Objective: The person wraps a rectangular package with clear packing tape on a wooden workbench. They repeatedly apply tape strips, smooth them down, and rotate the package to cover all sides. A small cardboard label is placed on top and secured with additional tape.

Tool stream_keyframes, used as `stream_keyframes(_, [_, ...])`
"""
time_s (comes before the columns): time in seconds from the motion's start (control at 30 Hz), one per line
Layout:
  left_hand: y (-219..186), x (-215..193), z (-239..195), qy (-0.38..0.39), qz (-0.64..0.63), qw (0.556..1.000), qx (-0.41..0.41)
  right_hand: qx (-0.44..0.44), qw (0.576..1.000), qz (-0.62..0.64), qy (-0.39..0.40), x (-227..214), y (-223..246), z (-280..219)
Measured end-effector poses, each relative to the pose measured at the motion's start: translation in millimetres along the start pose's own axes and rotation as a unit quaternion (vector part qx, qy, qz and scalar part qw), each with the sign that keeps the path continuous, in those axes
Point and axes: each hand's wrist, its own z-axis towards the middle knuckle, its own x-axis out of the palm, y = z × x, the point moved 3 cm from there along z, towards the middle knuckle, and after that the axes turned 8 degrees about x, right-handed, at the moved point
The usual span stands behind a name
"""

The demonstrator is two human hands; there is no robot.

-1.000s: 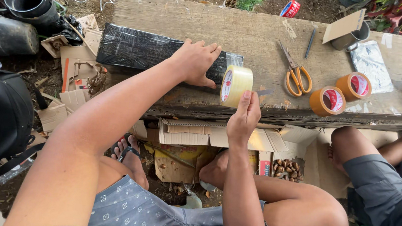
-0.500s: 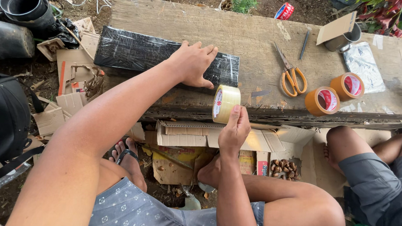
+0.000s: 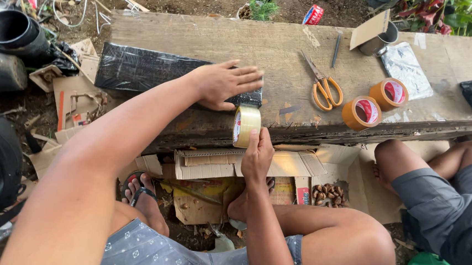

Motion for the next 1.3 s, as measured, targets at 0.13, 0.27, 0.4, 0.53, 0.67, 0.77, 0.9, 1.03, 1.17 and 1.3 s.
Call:
stream_keyframes(0.13, [-20, 2, -12, 0.051, 0.048, 0.998, -0.009, -0.012, 1.000, 0.007, -0.011, 4, 1, -3])
stream_keyframes(0.27, [-30, -3, -14, 0.042, 0.127, 0.991, -0.003, 0.025, 1.000, 0.009, -0.003, -1, -5, 1])
stream_keyframes(0.4, [-28, -8, -12, 0.055, 0.100, 0.993, -0.003, 0.067, 0.998, -0.023, 0.002, -2, -8, -1])
stream_keyframes(0.53, [-44, -13, -18, 0.006, 0.122, 0.993, -0.011, 0.104, 0.994, -0.016, 0.040, -5, -15, 2])
stream_keyframes(0.67, [-90, -2, -57, -0.161, -0.145, 0.967, -0.132, 0.088, 0.992, 0.050, 0.075, -7, -32, 14])
stream_keyframes(0.77, [-113, 14, -65, -0.232, -0.319, 0.901, -0.179, 0.110, 0.987, 0.080, 0.079, -7, -50, 21])
stream_keyframes(0.9, [-117, 28, -52, -0.235, -0.386, 0.870, -0.197, 0.032, 0.999, 0.002, -0.001, -23, -57, 54])
stream_keyframes(1.03, [-118, 33, -48, -0.234, -0.380, 0.874, -0.193, -0.185, 0.876, -0.445, -0.031, -52, -58, 105])
stream_keyframes(1.17, [-115, 31, -48, -0.256, -0.366, 0.881, -0.159, -0.323, 0.685, -0.651, 0.055, -68, -75, 127])
stream_keyframes(1.3, [-113, 34, -46, -0.267, -0.383, 0.871, -0.152, -0.393, 0.620, -0.650, 0.196, -93, -59, 128])
